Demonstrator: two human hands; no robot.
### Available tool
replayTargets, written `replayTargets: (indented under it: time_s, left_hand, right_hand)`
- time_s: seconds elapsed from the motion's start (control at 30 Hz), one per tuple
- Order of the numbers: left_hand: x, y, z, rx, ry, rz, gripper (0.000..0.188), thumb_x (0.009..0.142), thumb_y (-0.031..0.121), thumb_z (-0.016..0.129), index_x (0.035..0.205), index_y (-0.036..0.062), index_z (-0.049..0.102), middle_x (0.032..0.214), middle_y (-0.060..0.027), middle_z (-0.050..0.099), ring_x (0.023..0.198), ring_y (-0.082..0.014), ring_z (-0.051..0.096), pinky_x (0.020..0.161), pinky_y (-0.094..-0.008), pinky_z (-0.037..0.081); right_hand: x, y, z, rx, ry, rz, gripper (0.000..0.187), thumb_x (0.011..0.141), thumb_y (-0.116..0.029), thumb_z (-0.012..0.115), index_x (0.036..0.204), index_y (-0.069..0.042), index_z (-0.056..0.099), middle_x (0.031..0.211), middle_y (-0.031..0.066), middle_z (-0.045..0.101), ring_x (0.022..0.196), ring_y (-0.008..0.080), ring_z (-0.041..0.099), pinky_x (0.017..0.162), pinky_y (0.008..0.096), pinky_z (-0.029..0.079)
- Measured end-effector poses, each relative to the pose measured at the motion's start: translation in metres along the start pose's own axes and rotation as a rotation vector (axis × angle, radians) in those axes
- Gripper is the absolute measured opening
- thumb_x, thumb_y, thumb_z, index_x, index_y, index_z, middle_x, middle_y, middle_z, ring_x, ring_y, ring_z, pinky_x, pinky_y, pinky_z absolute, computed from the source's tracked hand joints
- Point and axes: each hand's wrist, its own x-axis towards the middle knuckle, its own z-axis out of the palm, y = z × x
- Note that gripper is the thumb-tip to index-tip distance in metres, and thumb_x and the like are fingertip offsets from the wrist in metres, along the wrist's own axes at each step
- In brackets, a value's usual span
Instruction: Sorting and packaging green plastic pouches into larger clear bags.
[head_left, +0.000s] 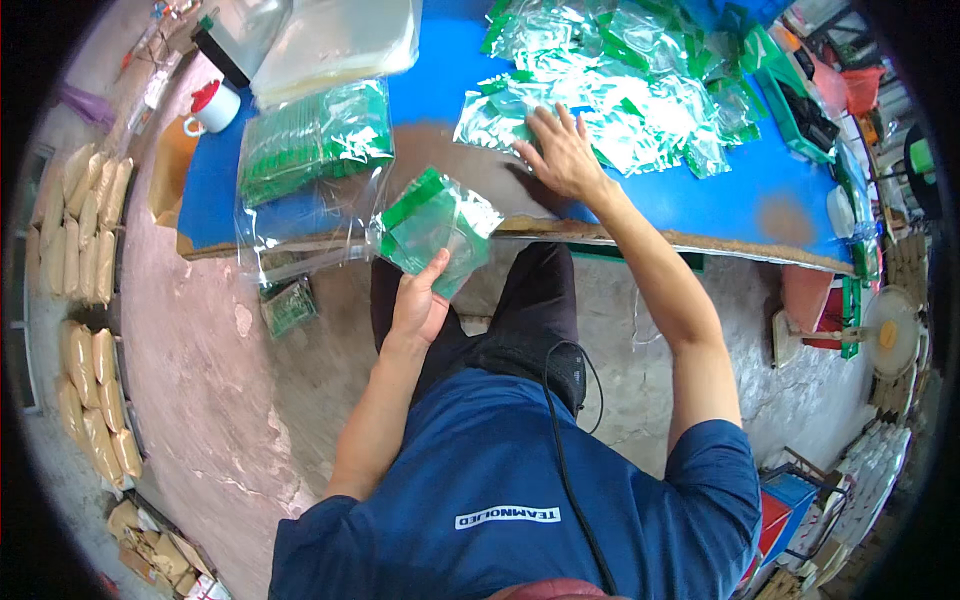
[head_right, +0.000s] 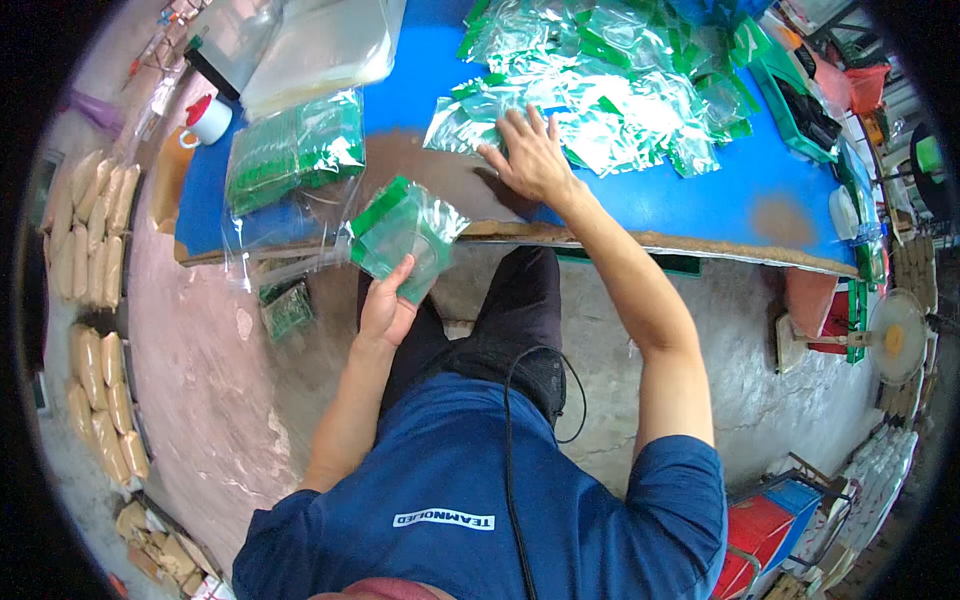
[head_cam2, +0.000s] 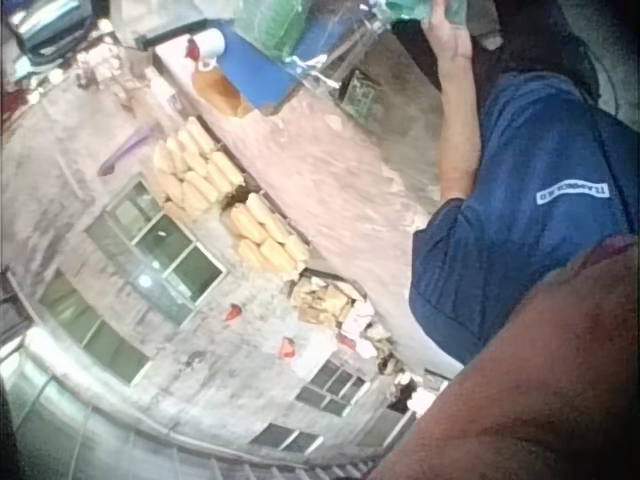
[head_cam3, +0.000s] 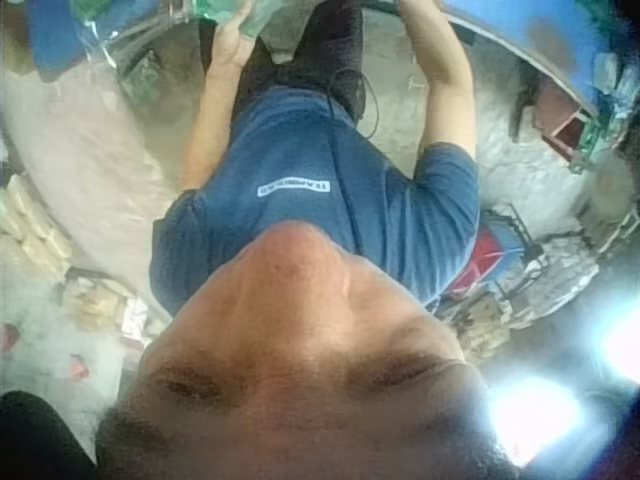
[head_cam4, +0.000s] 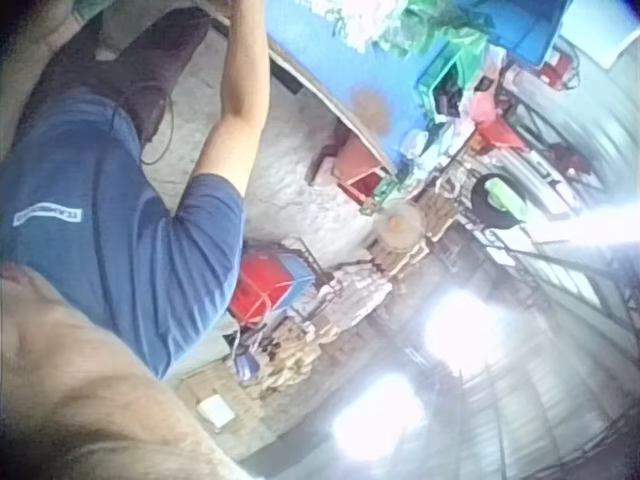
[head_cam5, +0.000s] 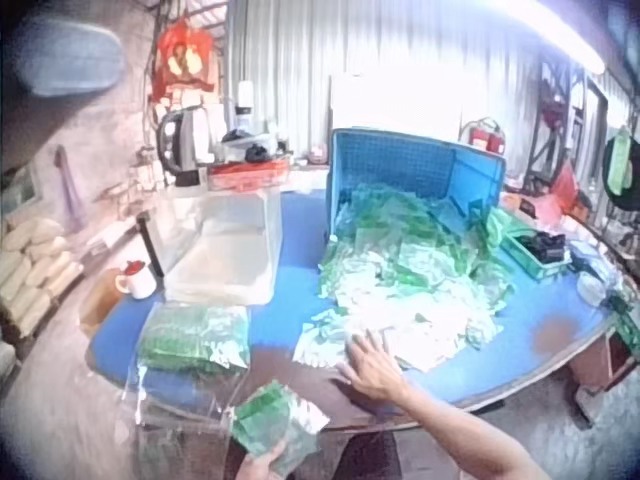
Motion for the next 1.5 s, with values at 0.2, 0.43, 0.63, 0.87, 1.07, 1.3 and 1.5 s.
replayTargets:
  time_s: [0.2, 0.43, 0.63, 0.87, 1.07, 1.3, 1.5]
  left_hand:
    - [0.005, -0.004, 0.018, -0.015, -0.018, -0.028, 0.039, 0.095, 0.006, 0.063, 0.132, 0.0005, 0.053, 0.129, -0.0102, 0.06, 0.117, -0.0226, 0.06, 0.105, -0.0396, 0.047]
    - [-0.001, 0.002, 0.003, 0.081, 0.01, 0.1, 0.039, 0.094, 0.004, 0.063, 0.132, 0.0002, 0.052, 0.129, -0.0104, 0.06, 0.116, -0.0219, 0.06, 0.102, -0.0398, 0.048]
    - [-0.015, 0.026, -0.015, -0.033, -0.058, -0.014, 0.046, 0.096, 0.006, 0.06, 0.139, 0.0033, 0.044, 0.135, -0.013, 0.056, 0.126, -0.0299, 0.054, 0.108, -0.0499, 0.044]
    - [-0.006, 0.011, 0.015, -0.266, -0.045, -0.199, 0.043, 0.096, 0.013, 0.063, 0.136, 0.0064, 0.047, 0.133, -0.011, 0.058, 0.125, -0.0319, 0.055, 0.107, -0.0609, 0.041]
    - [0.001, -0.011, 0.015, -0.066, 0.12, -0.004, 0.041, 0.094, 0.005, 0.062, 0.133, 0.0009, 0.05, 0.128, -0.0135, 0.06, 0.119, -0.0273, 0.059, 0.103, -0.0468, 0.05]
    - [-0.003, 0.012, 0.004, 0.118, 0.007, -0.087, 0.041, 0.092, 0.001, 0.064, 0.131, -0.001, 0.053, 0.126, -0.0121, 0.062, 0.116, -0.0247, 0.061, 0.105, -0.0402, 0.047]
    - [-0.01, 0.029, -0.01, 0.046, 0.018, 0.092, 0.04, 0.09, 0.0, 0.065, 0.129, -0.0025, 0.054, 0.125, -0.0122, 0.062, 0.115, -0.024, 0.061, 0.103, -0.0402, 0.048]
  right_hand:
    - [-0.044, -0.045, -0.034, 0.53, -0.353, -0.301, 0.038, 0.096, -0.026, 0.055, 0.126, -0.003, 0.059, 0.131, 0.0196, 0.057, 0.124, 0.0374, 0.052, 0.105, 0.0525, 0.039]
    - [-0.006, -0.054, 0.003, 0.013, -0.174, 0.111, 0.035, 0.093, -0.035, 0.059, 0.108, -0.003, 0.061, 0.101, 0.0212, 0.06, 0.098, 0.0401, 0.058, 0.081, 0.0502, 0.047]
    - [-0.057, -0.059, -0.029, 0.176, -0.235, 0.036, 0.033, 0.092, -0.01, 0.057, 0.124, -0.005, 0.056, 0.136, 0.0177, 0.053, 0.13, 0.0396, 0.046, 0.109, 0.0521, 0.036]
    - [-0.062, -0.056, -0.024, 0.239, -0.225, 0.032, 0.044, 0.082, 0.004, 0.053, 0.125, -0.004, 0.056, 0.137, 0.0168, 0.053, 0.131, 0.0394, 0.046, 0.109, 0.0521, 0.035]
    - [-0.062, -0.068, -0.029, 0.283, -0.12, 0.093, 0.025, 0.09, -0.008, 0.058, 0.114, -0.003, 0.06, 0.13, 0.0181, 0.057, 0.128, 0.039, 0.048, 0.109, 0.0503, 0.036]
    - [-0.023, -0.08, -0.031, 0.958, -0.552, 0.21, 0.032, 0.102, -0.026, 0.046, 0.101, 0.002, 0.062, 0.101, 0.0191, 0.066, 0.088, 0.0378, 0.066, 0.074, 0.0448, 0.05]
    - [-0.002, -0.072, 0.014, 0.414, -0.146, -0.184, 0.035, 0.101, -0.032, 0.048, 0.102, -0.002, 0.065, 0.107, 0.0159, 0.067, 0.11, 0.0336, 0.06, 0.097, 0.049, 0.043]
